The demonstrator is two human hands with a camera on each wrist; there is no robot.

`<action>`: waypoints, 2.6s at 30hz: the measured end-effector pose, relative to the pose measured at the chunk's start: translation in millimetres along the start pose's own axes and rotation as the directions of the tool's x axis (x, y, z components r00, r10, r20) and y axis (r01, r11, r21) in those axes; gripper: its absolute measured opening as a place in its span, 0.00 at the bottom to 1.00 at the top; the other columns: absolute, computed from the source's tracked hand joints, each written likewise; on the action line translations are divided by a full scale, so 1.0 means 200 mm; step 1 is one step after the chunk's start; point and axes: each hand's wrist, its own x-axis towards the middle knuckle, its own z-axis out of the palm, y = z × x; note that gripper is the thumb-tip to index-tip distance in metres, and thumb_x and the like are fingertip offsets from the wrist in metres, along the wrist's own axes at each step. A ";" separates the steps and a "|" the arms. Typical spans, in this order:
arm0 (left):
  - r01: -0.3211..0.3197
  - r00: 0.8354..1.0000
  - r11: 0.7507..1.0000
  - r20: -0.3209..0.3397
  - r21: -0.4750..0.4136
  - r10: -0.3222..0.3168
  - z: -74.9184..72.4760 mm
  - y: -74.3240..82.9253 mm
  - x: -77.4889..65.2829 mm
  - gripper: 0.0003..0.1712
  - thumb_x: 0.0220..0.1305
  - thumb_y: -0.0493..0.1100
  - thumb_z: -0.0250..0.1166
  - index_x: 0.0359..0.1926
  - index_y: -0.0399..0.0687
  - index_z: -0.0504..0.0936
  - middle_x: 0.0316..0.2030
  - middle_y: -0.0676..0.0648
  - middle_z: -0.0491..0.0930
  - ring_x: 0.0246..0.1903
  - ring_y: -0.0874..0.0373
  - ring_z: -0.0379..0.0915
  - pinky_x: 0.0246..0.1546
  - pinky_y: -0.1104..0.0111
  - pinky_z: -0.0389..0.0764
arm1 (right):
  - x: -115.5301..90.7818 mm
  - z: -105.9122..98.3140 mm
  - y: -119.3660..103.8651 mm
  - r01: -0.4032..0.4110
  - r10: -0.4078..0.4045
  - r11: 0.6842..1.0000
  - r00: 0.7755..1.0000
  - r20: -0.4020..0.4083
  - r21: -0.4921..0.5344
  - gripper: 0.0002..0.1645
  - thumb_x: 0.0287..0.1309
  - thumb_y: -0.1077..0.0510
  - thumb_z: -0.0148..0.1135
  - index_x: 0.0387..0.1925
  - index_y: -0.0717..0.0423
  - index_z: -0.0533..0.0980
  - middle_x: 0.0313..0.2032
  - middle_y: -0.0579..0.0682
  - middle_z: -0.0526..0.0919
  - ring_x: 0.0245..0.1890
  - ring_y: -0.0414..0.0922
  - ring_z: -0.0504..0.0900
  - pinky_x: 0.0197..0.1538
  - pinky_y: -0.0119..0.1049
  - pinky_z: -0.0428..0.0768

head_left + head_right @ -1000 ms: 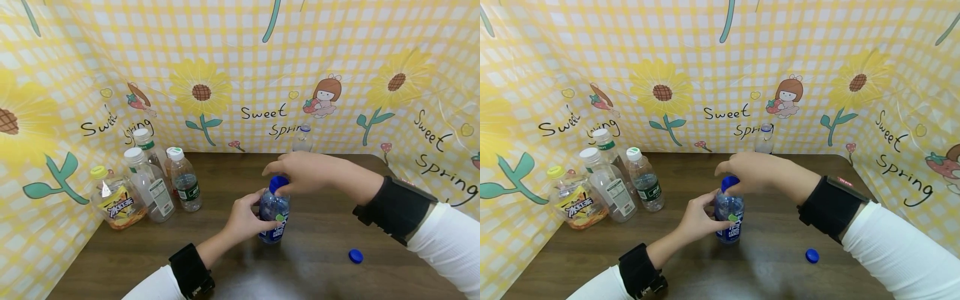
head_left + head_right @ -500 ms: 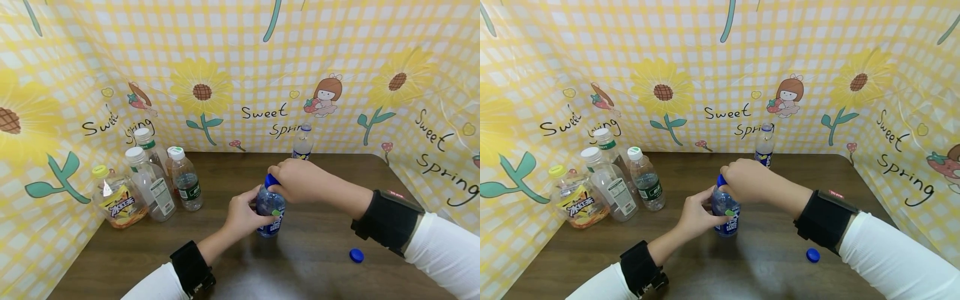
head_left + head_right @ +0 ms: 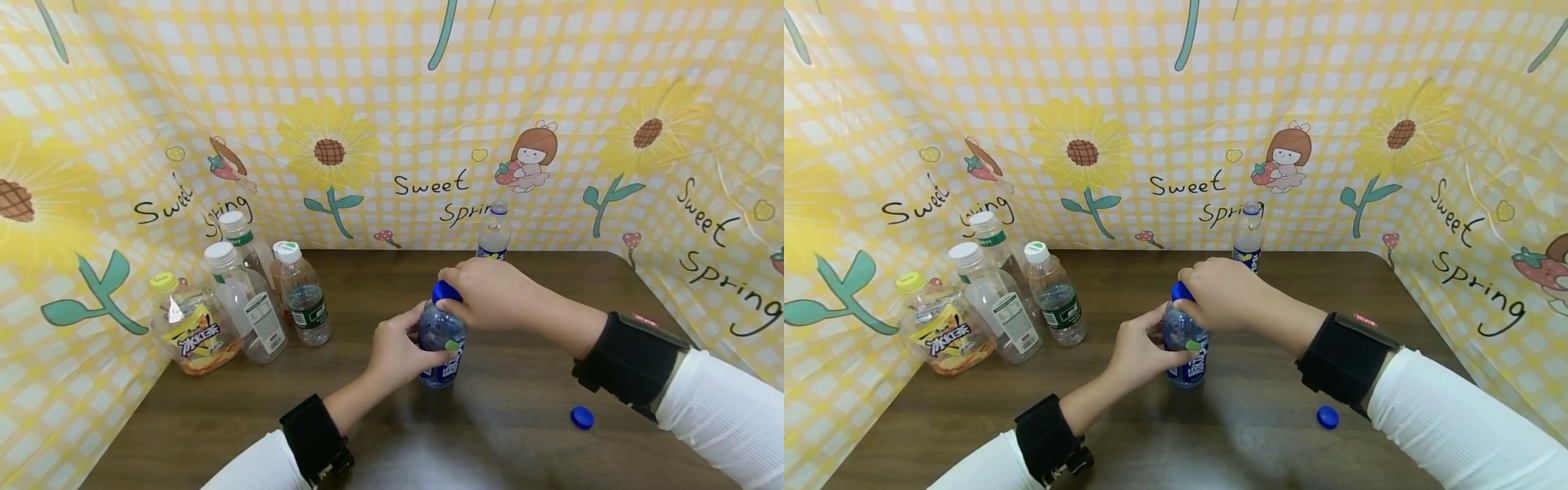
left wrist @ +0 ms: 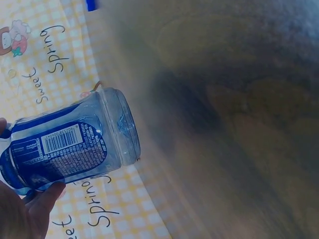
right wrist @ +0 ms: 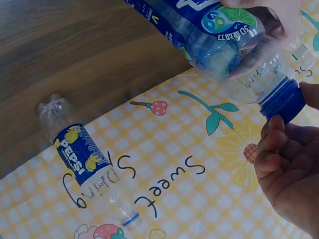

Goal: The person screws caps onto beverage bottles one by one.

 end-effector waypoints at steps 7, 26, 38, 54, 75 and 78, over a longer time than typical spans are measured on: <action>-0.007 1.000 1.000 0.008 -0.013 0.007 0.00 0.01 0.01 0.42 0.43 0.49 0.81 0.62 0.51 0.77 0.48 0.49 0.84 0.43 0.57 0.83 0.39 0.68 0.83 | -0.03 0.00 0.04 -0.031 0.036 0.987 0.999 -0.027 0.157 0.25 0.58 0.48 0.68 0.49 0.64 0.78 0.32 0.47 0.81 0.26 0.39 0.73 0.30 0.33 0.75; 0.065 0.998 0.998 -0.020 -0.007 -0.065 -0.02 -0.03 -0.02 0.44 0.44 0.53 0.81 0.63 0.47 0.76 0.51 0.47 0.82 0.47 0.52 0.81 0.41 0.62 0.83 | -0.25 0.40 0.15 -0.146 0.210 0.915 0.968 -0.135 0.377 0.21 0.57 0.55 0.69 0.49 0.63 0.78 0.29 0.42 0.78 0.27 0.37 0.73 0.31 0.32 0.76; 0.090 0.996 0.996 -0.019 -0.027 -0.090 0.00 -0.03 -0.03 0.46 0.45 0.54 0.80 0.65 0.49 0.74 0.51 0.47 0.82 0.46 0.53 0.82 0.41 0.61 0.83 | -0.38 0.75 0.12 -0.336 0.397 0.807 0.918 -0.024 0.486 0.22 0.58 0.55 0.68 0.50 0.65 0.77 0.37 0.51 0.82 0.38 0.46 0.81 0.40 0.42 0.81; 0.115 0.986 0.988 -0.133 0.104 -0.100 -0.05 -0.12 0.07 0.45 0.41 0.53 0.82 0.63 0.51 0.75 0.50 0.47 0.82 0.43 0.54 0.82 0.42 0.63 0.83 | -0.40 0.83 0.11 -0.345 0.382 0.817 0.924 0.013 0.462 0.24 0.57 0.57 0.69 0.52 0.67 0.76 0.40 0.54 0.82 0.41 0.49 0.81 0.42 0.45 0.81; 0.559 0.738 0.821 -0.522 0.115 -0.428 -0.34 -0.42 0.55 0.50 0.59 0.50 0.71 0.73 0.40 0.52 0.63 0.31 0.62 0.60 0.34 0.65 0.60 0.45 0.68 | -0.43 0.82 0.14 -0.335 0.374 0.829 0.928 0.002 0.447 0.24 0.57 0.58 0.69 0.52 0.68 0.75 0.39 0.53 0.82 0.40 0.48 0.81 0.42 0.44 0.81; 0.599 0.706 0.791 -0.548 0.125 -0.448 -0.36 -0.46 0.58 0.49 0.61 0.49 0.69 0.73 0.39 0.50 0.64 0.30 0.60 0.59 0.33 0.65 0.59 0.46 0.69 | -0.43 0.83 0.14 -0.328 0.370 0.829 0.929 -0.004 0.453 0.24 0.57 0.57 0.69 0.51 0.68 0.76 0.38 0.52 0.82 0.39 0.47 0.81 0.41 0.43 0.81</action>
